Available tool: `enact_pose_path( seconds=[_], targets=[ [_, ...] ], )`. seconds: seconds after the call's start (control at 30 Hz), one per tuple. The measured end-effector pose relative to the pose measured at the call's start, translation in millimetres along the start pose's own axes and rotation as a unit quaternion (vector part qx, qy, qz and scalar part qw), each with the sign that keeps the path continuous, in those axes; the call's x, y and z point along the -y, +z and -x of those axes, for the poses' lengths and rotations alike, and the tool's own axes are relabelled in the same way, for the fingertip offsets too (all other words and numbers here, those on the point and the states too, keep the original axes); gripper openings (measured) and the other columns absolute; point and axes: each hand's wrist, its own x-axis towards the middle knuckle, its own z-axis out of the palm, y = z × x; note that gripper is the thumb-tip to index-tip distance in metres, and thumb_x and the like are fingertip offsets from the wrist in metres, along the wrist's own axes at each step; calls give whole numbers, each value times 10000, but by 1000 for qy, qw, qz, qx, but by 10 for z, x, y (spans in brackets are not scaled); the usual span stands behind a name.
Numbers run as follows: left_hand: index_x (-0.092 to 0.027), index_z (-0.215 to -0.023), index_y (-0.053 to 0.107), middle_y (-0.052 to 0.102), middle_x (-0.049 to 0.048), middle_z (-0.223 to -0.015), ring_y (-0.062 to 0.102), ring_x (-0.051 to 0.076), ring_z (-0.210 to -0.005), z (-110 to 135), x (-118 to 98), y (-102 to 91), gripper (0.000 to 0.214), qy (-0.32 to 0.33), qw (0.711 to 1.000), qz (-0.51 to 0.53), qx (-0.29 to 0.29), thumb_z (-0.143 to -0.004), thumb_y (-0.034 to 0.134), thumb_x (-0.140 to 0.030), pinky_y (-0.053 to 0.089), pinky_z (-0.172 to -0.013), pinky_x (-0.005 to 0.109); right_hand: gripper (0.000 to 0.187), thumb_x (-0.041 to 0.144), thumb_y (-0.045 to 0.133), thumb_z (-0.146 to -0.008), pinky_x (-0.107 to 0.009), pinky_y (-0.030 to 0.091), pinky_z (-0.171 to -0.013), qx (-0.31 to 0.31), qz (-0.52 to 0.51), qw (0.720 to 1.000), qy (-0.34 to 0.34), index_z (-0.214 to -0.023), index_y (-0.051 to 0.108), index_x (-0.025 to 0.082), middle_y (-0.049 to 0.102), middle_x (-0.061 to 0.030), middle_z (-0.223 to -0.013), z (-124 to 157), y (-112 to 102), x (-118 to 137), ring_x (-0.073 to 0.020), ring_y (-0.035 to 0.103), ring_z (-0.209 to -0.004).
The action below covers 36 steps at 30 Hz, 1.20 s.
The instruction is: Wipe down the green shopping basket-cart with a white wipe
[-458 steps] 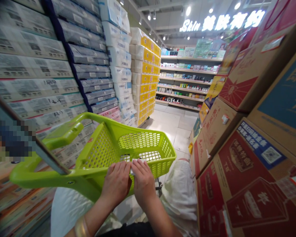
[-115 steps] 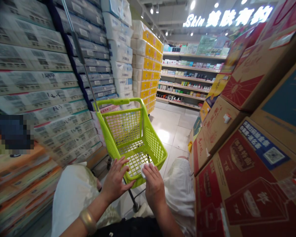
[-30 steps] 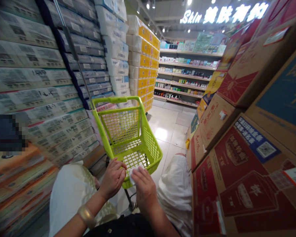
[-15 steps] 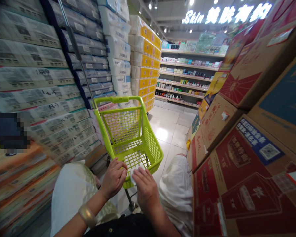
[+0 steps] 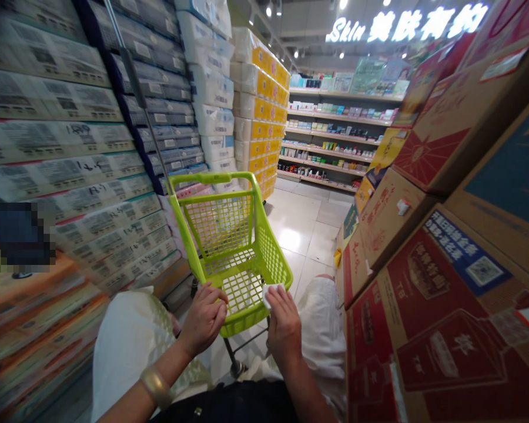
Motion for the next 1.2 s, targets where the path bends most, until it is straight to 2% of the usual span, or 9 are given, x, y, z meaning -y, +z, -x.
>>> enact_pose_path(
  seconds=[0.07, 0.2, 0.27, 0.4, 0.5, 0.7, 0.93, 1.1, 1.2],
  targets=[
    [-198, -618, 577, 646, 25, -780, 557, 187, -820, -2, 1, 5, 333, -2, 1000, 1, -2, -895, 394, -169, 392, -1018, 489, 419, 71, 407, -916, -482, 469, -1062, -14, 2, 1000, 11, -1228, 643, 224, 699, -80, -1204, 8, 1, 4, -236, 573, -1256],
    [-196, -645, 597, 641, 28, -776, 557, 190, -814, -11, -12, 1, 320, -4, 1000, -3, -1, -894, 398, -168, 395, -1005, 496, 450, 75, 430, -904, -431, 465, -1075, 80, -48, 993, -76, -1287, 598, 239, 678, -57, -1250, 47, 72, 238, -206, 544, -1286],
    [-198, -651, 598, 641, 29, -774, 554, 192, -816, -11, -17, -7, 317, -2, 1000, -5, 2, -895, 398, -169, 399, -997, 491, 455, 67, 425, -903, -423, 458, -1082, 101, -53, 989, -95, -1288, 594, 239, 677, -51, -1251, 41, 81, 267, -198, 545, -1285],
    [-199, -634, 585, 645, 25, -774, 552, 188, -816, -3, -14, -14, 325, 2, 1000, -3, 1, -895, 394, -166, 391, -1010, 489, 422, 67, 407, -918, -458, 456, -1077, 17, -11, 1000, -14, -1234, 637, 228, 697, -74, -1211, -8, 6, 21, -216, 572, -1258],
    [-201, -621, 583, 644, 25, -772, 550, 184, -810, -1, -12, -8, 335, 0, 1000, 1, -5, -893, 391, -165, 391, -1016, 485, 409, 69, 410, -922, -468, 460, -1071, -22, 5, 1000, 10, -1216, 648, 225, 701, -80, -1202, 6, -17, -53, -224, 571, -1258],
    [-201, -642, 608, 640, 28, -766, 555, 188, -813, -13, -24, -30, 317, -3, 1000, -5, -4, -885, 410, -160, 409, -1009, 491, 444, 63, 417, -906, -444, 457, -1078, 88, -44, 993, -72, -1265, 610, 241, 680, -56, -1247, 75, 62, 195, -207, 552, -1279],
    [-204, -615, 592, 641, 26, -771, 551, 187, -814, 5, -10, 1, 323, -5, 1000, 0, -6, -876, 408, -154, 401, -1025, 490, 372, 69, 411, -926, -495, 476, -1039, -37, 34, 999, 21, -1175, 657, 195, 708, -101, -1182, -26, -59, -206, -244, 592, -1233],
    [-202, -619, 585, 631, 29, -761, 550, 188, -811, 33, 27, 67, 324, -8, 1000, 5, -18, -878, 393, -168, 386, -1039, 505, 410, 66, 418, -911, -446, 447, -1080, 55, -23, 996, -62, -1227, 629, 219, 682, -67, -1241, 59, 38, 103, -213, 539, -1291],
    [-200, -629, 593, 633, 30, -768, 551, 188, -817, 32, 22, 38, 323, -9, 1000, 3, -5, -883, 394, -176, 381, -1051, 511, 396, 66, 417, -920, -445, 437, -1088, 64, -21, 996, -66, -1217, 632, 216, 680, -63, -1245, 40, 34, 60, -207, 550, -1281]
  ],
)
